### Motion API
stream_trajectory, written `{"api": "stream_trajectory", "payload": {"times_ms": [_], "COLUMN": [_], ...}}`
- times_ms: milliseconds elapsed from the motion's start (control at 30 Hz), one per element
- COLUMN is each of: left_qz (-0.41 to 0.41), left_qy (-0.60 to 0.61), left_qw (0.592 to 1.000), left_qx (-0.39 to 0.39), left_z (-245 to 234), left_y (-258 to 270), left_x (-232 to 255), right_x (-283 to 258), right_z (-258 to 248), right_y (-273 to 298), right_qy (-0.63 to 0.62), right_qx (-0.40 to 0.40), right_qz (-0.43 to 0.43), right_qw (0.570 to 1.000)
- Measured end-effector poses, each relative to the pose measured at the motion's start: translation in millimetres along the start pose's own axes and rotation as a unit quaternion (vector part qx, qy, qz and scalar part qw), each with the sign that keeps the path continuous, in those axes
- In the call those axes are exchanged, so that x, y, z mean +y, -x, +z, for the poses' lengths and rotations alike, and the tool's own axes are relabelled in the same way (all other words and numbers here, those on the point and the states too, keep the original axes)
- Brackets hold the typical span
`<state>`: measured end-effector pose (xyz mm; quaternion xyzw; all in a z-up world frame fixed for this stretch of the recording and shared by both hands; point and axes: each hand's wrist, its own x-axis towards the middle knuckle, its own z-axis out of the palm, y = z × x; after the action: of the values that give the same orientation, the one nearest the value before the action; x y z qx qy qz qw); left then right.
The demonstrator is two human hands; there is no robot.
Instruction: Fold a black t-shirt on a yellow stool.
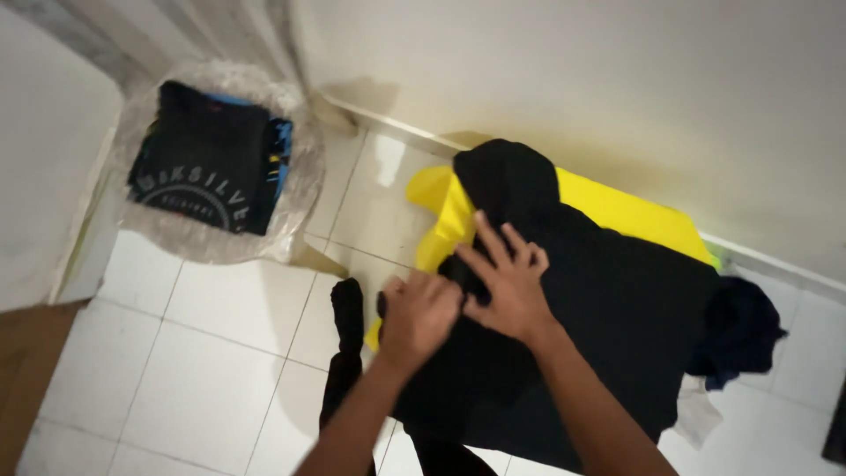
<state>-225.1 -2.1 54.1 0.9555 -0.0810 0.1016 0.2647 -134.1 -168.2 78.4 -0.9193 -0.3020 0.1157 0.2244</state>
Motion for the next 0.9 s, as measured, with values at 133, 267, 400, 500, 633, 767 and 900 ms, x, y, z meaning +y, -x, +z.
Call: {"api": "stream_trajectory", "payload": {"times_ms": [133,267,400,500,633,767,900], "left_qz": [-0.016,-0.090,-0.146,-0.105,-0.074,-0.093,-0.153], "left_qy": [0.143,0.167,0.115,0.083,0.088,0.082,0.081], "left_qw": [0.985,0.977,0.979,0.989,0.993,0.992,0.983], "left_qx": [0.093,0.095,0.083,0.059,-0.003,-0.023,0.066], "left_z": [-10,2,-2,-4,16,30,17], "left_y": [25,48,34,11,2,-1,5], "left_x": [33,30,12,10,8,-7,-37], "right_x": [6,22,32,37,28,20,13], "right_z": [27,35,36,36,30,27,39], "right_y": [23,59,82,93,100,92,75], "right_qy": [0.076,0.076,0.080,0.090,0.080,0.068,0.026], "right_qx": [-0.029,-0.011,0.014,0.030,0.010,0.028,0.111], "right_qz": [-0.058,-0.062,-0.048,-0.035,-0.017,0.015,0.010], "right_qw": [0.995,0.995,0.996,0.995,0.997,0.997,0.993]}}
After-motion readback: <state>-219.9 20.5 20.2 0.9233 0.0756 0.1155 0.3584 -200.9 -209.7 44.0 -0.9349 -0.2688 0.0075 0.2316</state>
